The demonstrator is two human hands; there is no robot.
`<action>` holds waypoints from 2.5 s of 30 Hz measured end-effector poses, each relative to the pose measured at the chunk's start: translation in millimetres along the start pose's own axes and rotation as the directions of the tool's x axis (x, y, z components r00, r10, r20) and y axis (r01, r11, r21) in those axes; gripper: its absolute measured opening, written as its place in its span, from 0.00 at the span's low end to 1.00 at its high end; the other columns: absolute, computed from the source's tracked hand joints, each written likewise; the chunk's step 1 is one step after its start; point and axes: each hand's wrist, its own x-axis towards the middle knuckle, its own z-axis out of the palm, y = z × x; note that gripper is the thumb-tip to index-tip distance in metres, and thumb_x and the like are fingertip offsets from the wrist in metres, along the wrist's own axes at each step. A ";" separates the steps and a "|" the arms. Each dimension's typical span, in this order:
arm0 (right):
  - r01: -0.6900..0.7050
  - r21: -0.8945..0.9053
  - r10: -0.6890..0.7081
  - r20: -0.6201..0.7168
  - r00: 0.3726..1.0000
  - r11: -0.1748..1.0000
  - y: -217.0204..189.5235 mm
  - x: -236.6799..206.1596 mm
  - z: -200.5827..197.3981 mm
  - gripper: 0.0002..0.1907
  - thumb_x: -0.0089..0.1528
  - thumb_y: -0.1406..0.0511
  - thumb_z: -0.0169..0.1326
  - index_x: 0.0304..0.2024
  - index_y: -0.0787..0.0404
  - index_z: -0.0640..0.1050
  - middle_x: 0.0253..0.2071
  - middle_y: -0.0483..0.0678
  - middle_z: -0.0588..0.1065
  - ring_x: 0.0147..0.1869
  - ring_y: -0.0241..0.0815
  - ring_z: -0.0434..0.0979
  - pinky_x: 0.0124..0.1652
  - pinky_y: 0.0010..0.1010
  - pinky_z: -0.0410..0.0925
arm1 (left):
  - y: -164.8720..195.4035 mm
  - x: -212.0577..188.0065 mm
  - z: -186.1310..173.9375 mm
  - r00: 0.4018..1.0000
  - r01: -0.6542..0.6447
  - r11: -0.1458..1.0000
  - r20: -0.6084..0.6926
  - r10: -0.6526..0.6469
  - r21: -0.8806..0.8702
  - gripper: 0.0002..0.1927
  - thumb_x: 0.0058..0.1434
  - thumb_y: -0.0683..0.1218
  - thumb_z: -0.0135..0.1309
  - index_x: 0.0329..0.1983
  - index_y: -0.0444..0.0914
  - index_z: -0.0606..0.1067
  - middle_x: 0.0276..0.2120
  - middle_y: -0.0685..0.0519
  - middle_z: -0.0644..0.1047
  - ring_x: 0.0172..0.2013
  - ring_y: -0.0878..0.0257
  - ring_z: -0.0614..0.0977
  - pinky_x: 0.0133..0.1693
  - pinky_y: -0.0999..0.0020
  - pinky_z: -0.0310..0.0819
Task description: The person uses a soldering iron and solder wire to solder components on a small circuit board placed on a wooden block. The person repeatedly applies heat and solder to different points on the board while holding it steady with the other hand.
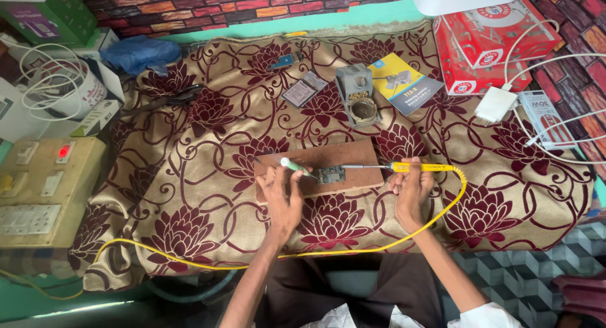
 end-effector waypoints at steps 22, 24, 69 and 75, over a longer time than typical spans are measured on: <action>-0.003 -0.008 0.003 -0.035 0.999 1.000 3.6 -1.0 -2.3 0.15 0.74 0.59 0.44 0.38 0.62 0.72 0.20 0.43 0.66 0.17 0.33 0.66 0.16 0.22 0.58 | 6.5 2.4 -6.2 1.000 -0.008 1.000 0.010 0.008 0.008 0.12 0.69 0.47 0.48 0.40 0.46 0.83 0.24 0.57 0.79 0.28 0.60 0.65 0.44 0.62 0.53; -0.014 0.009 0.014 -0.036 0.999 1.000 3.5 -2.0 -3.1 0.14 0.74 0.59 0.44 0.38 0.61 0.72 0.20 0.42 0.66 0.17 0.33 0.66 0.16 0.21 0.58 | 6.0 2.6 -5.8 1.000 -0.009 1.000 0.015 0.008 0.014 0.13 0.71 0.48 0.47 0.41 0.46 0.83 0.23 0.57 0.78 0.28 0.60 0.65 0.45 0.62 0.53; 0.048 -0.081 -0.050 -0.014 0.999 0.996 9.2 -3.9 -5.4 0.15 0.74 0.60 0.45 0.37 0.63 0.72 0.19 0.43 0.65 0.18 0.30 0.63 0.16 0.22 0.59 | 9.4 2.3 -9.8 1.000 -0.028 1.000 0.005 0.028 -0.006 0.10 0.70 0.45 0.48 0.41 0.43 0.81 0.25 0.55 0.77 0.31 0.59 0.67 0.46 0.61 0.54; -0.026 0.049 0.030 -0.075 0.997 0.998 5.7 -4.2 -5.9 0.13 0.74 0.60 0.45 0.38 0.62 0.71 0.19 0.42 0.65 0.18 0.31 0.64 0.17 0.21 0.59 | 14.1 3.4 -11.8 0.997 -0.074 0.997 -0.009 0.074 -0.036 0.11 0.72 0.47 0.47 0.41 0.43 0.80 0.30 0.56 0.81 0.31 0.60 0.67 0.48 0.60 0.54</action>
